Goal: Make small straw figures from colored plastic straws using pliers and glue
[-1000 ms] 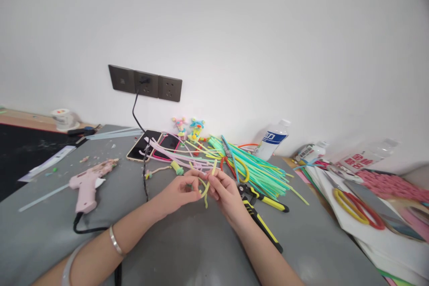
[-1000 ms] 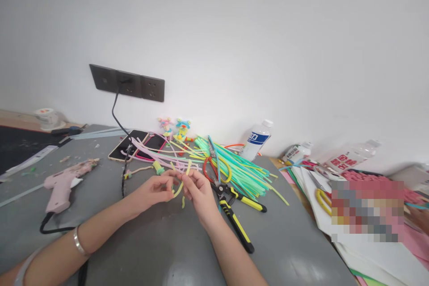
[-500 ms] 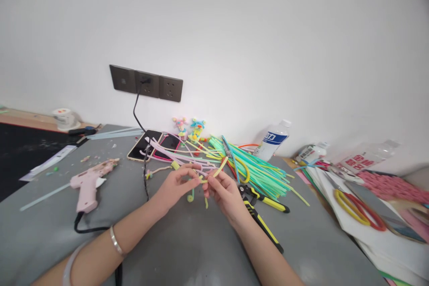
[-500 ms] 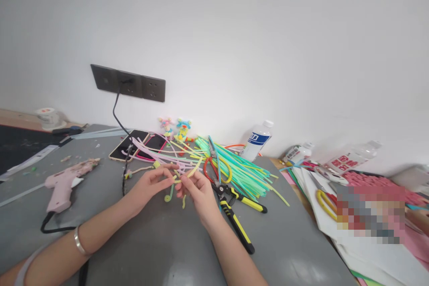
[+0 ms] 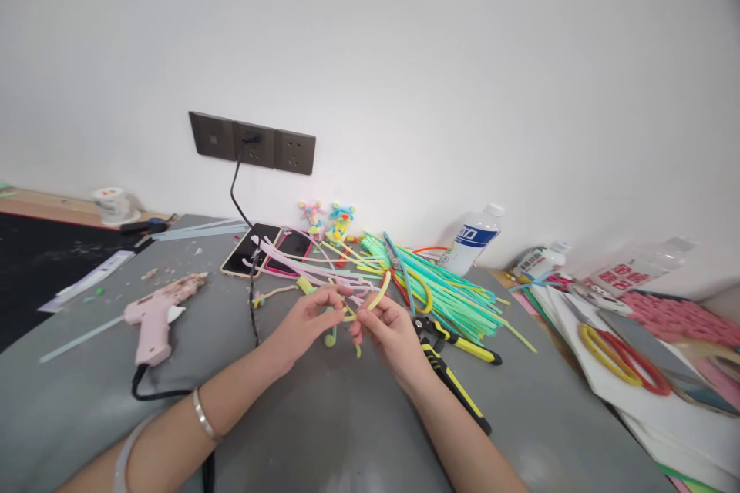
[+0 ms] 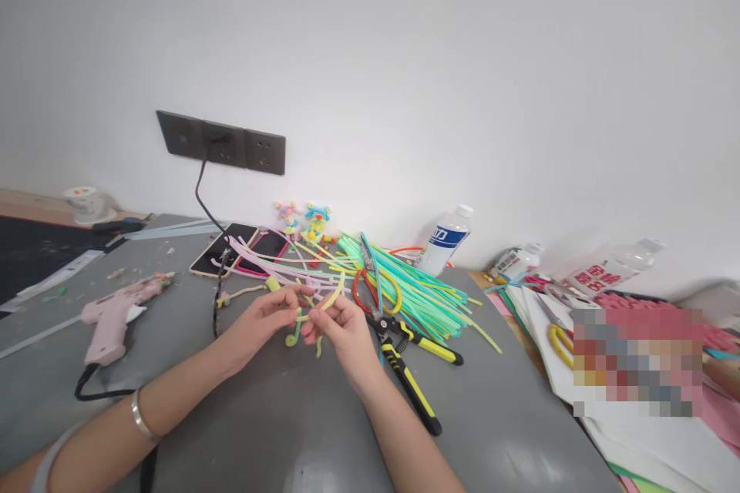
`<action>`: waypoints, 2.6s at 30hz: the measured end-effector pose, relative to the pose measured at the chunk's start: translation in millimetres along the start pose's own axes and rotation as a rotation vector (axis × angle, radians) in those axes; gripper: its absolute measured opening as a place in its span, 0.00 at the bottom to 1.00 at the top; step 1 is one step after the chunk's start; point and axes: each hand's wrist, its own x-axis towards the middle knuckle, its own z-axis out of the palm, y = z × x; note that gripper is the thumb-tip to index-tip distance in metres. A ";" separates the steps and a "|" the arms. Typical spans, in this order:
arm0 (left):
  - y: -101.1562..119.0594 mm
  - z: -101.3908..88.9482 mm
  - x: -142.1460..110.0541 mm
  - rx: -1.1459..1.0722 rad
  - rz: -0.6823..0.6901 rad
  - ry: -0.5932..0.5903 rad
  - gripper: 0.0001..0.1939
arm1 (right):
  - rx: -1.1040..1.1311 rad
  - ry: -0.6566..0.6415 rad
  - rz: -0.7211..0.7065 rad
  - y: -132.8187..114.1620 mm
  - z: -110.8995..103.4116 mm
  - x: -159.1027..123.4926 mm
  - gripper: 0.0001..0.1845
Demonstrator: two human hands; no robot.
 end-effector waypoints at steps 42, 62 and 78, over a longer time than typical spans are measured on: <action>-2.4 -3.0 3.4 0.102 0.074 0.053 0.12 | 0.185 -0.020 0.106 -4.6 4.3 -1.1 0.14; -4.6 -5.4 1.8 0.121 0.064 0.004 0.12 | -0.077 -0.004 -0.005 -0.9 1.6 0.4 0.15; -1.4 -2.8 2.3 0.065 -0.064 -0.025 0.14 | -0.037 0.009 -0.015 0.5 -1.2 0.6 0.14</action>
